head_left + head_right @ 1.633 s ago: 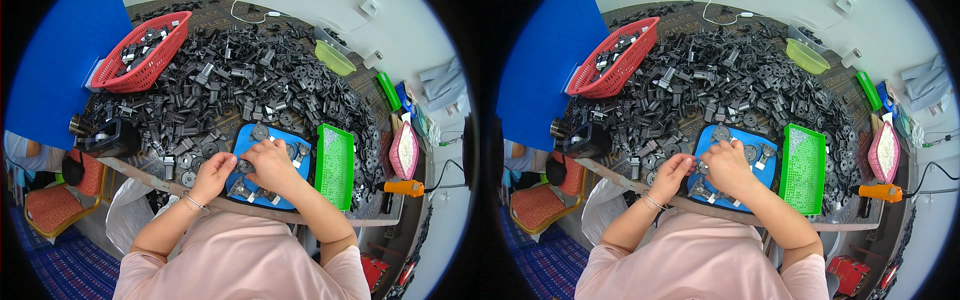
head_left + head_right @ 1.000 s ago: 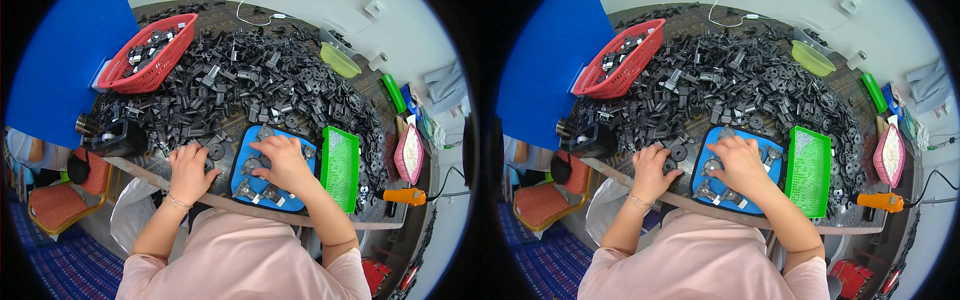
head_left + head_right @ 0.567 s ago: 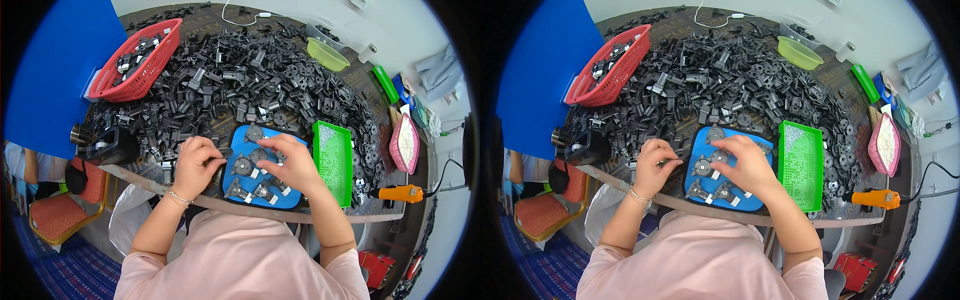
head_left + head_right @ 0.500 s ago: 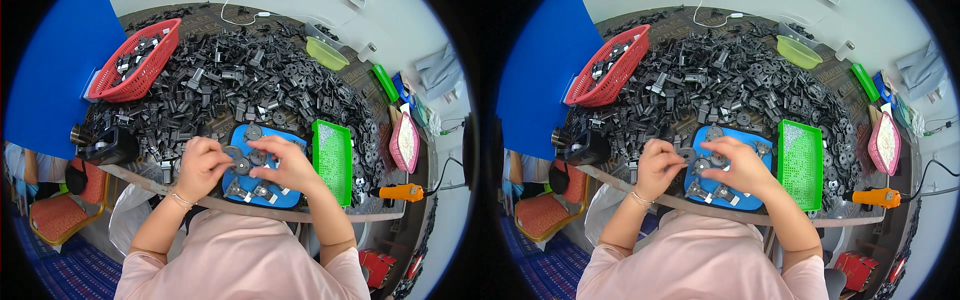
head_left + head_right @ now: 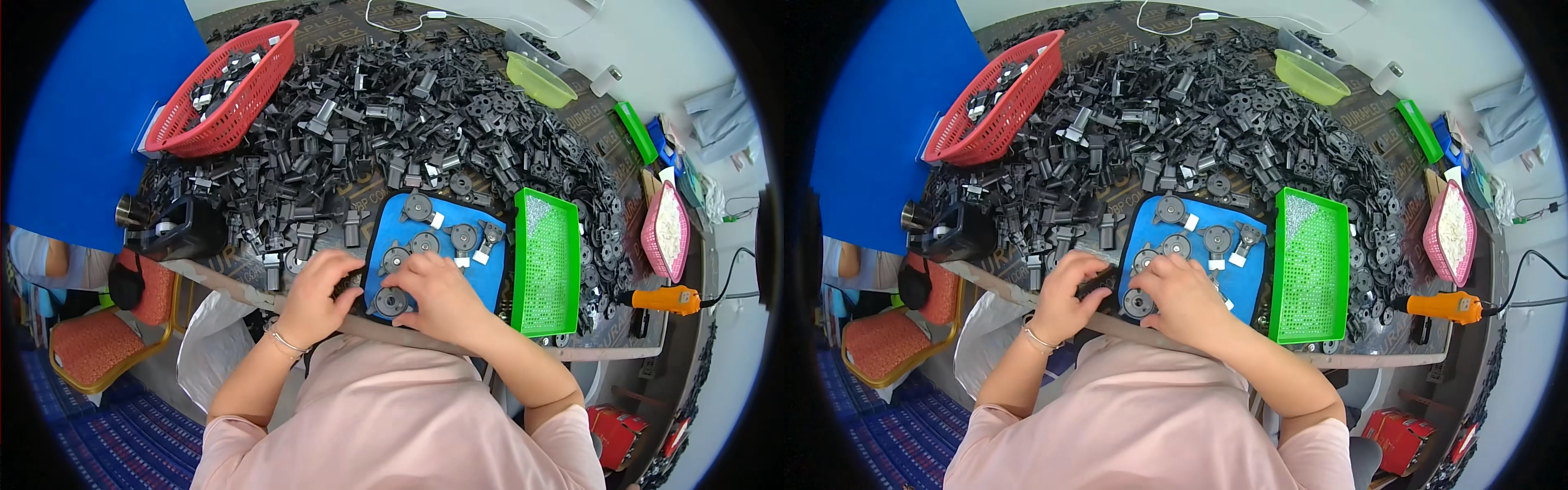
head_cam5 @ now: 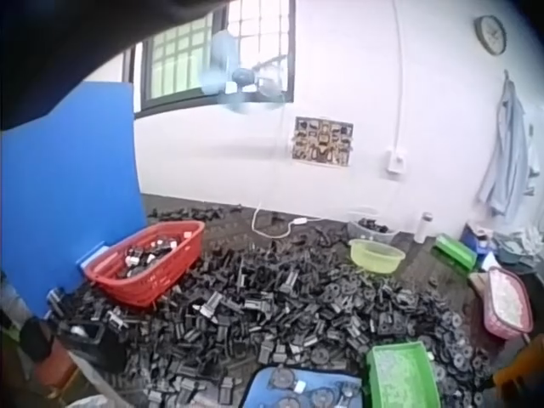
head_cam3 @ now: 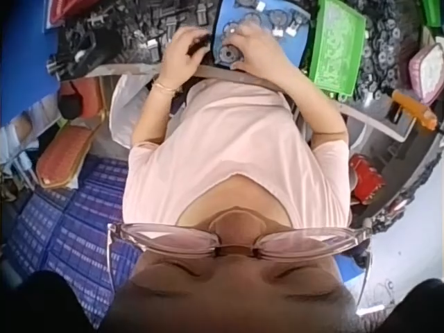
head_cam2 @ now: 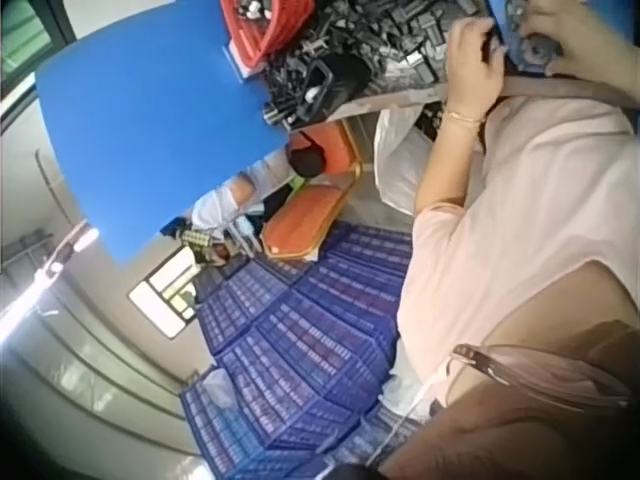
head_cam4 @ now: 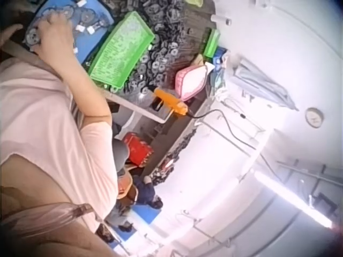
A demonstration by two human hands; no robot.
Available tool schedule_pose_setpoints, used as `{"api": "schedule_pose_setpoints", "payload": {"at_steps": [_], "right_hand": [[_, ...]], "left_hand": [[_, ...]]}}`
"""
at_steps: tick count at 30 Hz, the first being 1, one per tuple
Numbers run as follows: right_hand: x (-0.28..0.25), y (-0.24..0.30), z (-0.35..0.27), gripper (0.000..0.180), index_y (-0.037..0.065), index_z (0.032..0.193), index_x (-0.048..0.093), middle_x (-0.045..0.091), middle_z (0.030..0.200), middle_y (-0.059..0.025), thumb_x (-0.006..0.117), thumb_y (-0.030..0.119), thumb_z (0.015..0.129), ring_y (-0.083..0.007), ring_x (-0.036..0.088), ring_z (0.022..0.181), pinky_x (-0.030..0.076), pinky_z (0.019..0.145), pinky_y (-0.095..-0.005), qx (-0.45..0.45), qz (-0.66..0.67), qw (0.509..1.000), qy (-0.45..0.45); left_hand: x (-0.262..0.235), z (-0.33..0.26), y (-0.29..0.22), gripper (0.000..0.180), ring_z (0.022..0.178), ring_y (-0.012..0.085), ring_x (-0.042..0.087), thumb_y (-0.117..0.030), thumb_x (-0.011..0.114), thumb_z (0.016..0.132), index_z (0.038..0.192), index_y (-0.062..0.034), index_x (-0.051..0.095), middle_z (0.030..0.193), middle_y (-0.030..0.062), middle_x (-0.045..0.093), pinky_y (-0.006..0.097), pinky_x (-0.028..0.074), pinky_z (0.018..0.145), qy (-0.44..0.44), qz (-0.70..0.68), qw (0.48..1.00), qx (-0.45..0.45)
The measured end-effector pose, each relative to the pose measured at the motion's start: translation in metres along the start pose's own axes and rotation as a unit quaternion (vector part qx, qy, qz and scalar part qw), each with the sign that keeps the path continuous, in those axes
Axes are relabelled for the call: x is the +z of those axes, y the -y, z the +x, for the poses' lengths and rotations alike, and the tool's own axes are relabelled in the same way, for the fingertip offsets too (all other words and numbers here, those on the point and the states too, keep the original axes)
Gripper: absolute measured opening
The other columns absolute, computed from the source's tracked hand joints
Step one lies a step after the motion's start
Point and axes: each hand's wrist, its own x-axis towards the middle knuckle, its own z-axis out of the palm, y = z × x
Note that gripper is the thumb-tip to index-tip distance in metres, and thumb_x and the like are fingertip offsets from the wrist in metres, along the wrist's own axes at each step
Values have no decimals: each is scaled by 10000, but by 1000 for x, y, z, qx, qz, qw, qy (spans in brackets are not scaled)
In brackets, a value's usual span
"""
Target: The person is assembling small mechanical components at a workbench using an electric screwdriver.
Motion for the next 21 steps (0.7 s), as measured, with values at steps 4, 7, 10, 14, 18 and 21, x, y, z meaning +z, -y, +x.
{"api": "schedule_pose_setpoints", "payload": {"at_steps": [4,7,10,14,18,21], "right_hand": [[9,4,2,504,128,1056,660,566,995,-49,837,203,591,-252,521,999,402,842,-387,14,-70,997,22],[12,5,2,507,137,1066,661,563,991,-49,836,221,598,-245,517,1001,392,843,-384,16,-79,996,25],[12,7,2,508,136,1081,659,567,1007,-47,829,235,613,-246,518,1006,390,845,-386,16,-85,996,28],[10,7,1,505,136,1098,657,573,1016,-46,818,240,631,-246,519,1009,388,841,-384,15,-70,997,19],[9,6,1,502,134,1117,657,581,1006,-38,806,242,650,-231,525,1005,385,842,-374,2,-78,996,36],[10,8,2,491,134,1115,664,584,994,-30,799,231,653,-220,527,998,382,842,-368,-12,-81,996,40]], "left_hand": [[-4,-10,-3,376,777,170,602,42,755,676,1020,-5,612,920,84,588,265,511,685,88,-86,981,-152],[1,-16,1,391,766,143,602,-5,791,679,1030,-1,619,910,73,584,247,519,671,121,-113,970,-176],[4,-18,2,436,768,140,607,-35,816,661,1048,-1,619,916,69,592,254,532,677,149,-123,961,-200],[9,-21,3,448,762,150,610,-42,820,652,1050,-2,619,921,77,605,266,538,678,160,-100,964,-187],[14,-22,4,441,736,161,614,-46,818,646,1038,0,622,892,86,610,269,536,667,163,-73,969,-168],[18,-23,4,409,713,164,616,-50,812,654,1015,2,629,864,86,612,271,531,651,155,-65,972,-164]]}}
